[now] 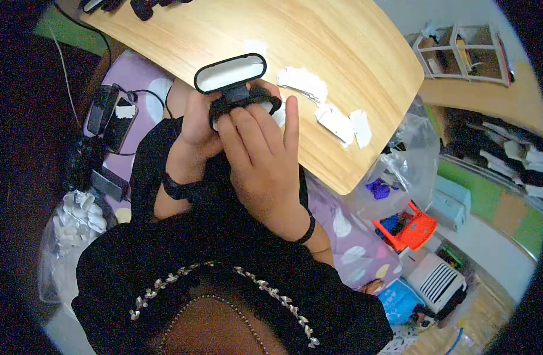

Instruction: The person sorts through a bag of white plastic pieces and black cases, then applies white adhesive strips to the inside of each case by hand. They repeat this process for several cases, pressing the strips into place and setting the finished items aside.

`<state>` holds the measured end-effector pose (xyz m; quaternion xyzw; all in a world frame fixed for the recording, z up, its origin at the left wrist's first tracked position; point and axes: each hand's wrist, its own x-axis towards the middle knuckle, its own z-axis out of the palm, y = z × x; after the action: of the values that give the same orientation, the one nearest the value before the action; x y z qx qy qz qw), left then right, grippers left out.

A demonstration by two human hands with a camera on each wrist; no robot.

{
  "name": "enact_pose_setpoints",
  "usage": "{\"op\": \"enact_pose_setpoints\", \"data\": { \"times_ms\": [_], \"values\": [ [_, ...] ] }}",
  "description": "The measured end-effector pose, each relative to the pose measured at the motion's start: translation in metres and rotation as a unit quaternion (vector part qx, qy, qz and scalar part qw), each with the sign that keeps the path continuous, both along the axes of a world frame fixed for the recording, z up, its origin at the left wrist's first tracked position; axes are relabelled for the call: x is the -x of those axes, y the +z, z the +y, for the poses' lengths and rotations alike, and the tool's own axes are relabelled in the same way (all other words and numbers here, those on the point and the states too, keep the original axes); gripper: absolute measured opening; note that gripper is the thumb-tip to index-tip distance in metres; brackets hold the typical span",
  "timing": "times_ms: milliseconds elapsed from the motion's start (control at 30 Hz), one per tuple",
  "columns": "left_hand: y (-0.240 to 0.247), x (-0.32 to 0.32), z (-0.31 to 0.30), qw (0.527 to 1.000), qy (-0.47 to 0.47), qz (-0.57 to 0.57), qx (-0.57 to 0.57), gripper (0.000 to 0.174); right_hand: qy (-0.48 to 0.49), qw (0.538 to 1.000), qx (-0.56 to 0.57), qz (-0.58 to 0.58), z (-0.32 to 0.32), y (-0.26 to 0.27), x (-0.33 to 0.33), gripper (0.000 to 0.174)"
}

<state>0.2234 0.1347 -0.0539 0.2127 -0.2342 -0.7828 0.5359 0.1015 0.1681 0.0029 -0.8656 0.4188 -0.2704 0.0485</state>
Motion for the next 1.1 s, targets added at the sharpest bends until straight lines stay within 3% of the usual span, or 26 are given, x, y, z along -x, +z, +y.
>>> {"op": "enact_pose_setpoints", "data": {
  "times_ms": [167, 367, 467, 500, 533, 567, 600, 700, 767, 800, 933, 1033, 1100],
  "values": [
    [-0.007, -0.002, -0.002, 1.000, 0.000, 0.025, -0.001, 0.054, -0.039, 0.998, 0.048, 0.003, 0.000, -0.003, -0.002, 0.037],
    [0.001, 0.000, -0.001, 0.999, 0.023, -0.004, -0.045, 0.057, -0.119, 0.988, 0.047, 0.090, 0.012, -0.008, -0.016, 0.040],
    [0.005, -0.006, -0.001, 0.995, 0.084, 0.033, -0.050, 0.048, -0.126, 0.986, 0.073, 0.080, 0.009, -0.010, -0.019, 0.040],
    [0.004, -0.009, -0.002, 0.994, 0.094, 0.041, -0.037, 0.045, -0.093, 0.995, 0.039, 0.026, 0.004, -0.009, -0.015, 0.040],
    [0.012, -0.009, -0.002, 0.984, 0.136, -0.052, -0.100, 0.047, -0.060, 0.998, 0.004, -0.028, -0.004, -0.006, -0.008, 0.040],
    [0.005, -0.020, -0.003, 0.994, 0.065, -0.050, -0.068, 0.048, -0.050, 0.996, -0.005, -0.079, -0.011, -0.006, -0.002, 0.037],
    [0.000, -0.027, -0.005, 0.996, 0.062, -0.044, -0.053, 0.049, -0.038, 0.991, -0.012, -0.130, -0.018, -0.006, 0.004, 0.034],
    [-0.007, -0.039, -0.009, 0.995, 0.085, -0.035, -0.038, 0.054, -0.101, 0.984, -0.076, -0.126, -0.030, -0.017, 0.022, 0.031],
    [-0.008, -0.044, -0.010, 0.986, 0.130, -0.064, -0.082, 0.060, -0.088, 0.984, -0.114, -0.101, -0.038, -0.027, 0.027, 0.023],
    [-0.012, -0.048, -0.013, 0.990, 0.125, -0.058, -0.029, 0.067, -0.083, 0.983, -0.135, -0.094, -0.040, -0.029, 0.026, 0.023],
    [-0.007, -0.050, -0.009, 0.989, 0.126, -0.077, -0.029, 0.072, -0.083, 0.983, -0.157, -0.054, -0.042, -0.036, 0.024, 0.025],
    [-0.014, -0.056, -0.012, 0.995, 0.101, 0.027, -0.001, 0.049, -0.089, 0.972, -0.201, -0.078, -0.043, -0.032, 0.021, 0.021],
    [-0.004, -0.048, -0.011, 0.987, 0.142, -0.049, -0.052, 0.048, -0.084, 0.983, -0.158, -0.048, -0.041, -0.035, 0.021, 0.019]
  ]
}}
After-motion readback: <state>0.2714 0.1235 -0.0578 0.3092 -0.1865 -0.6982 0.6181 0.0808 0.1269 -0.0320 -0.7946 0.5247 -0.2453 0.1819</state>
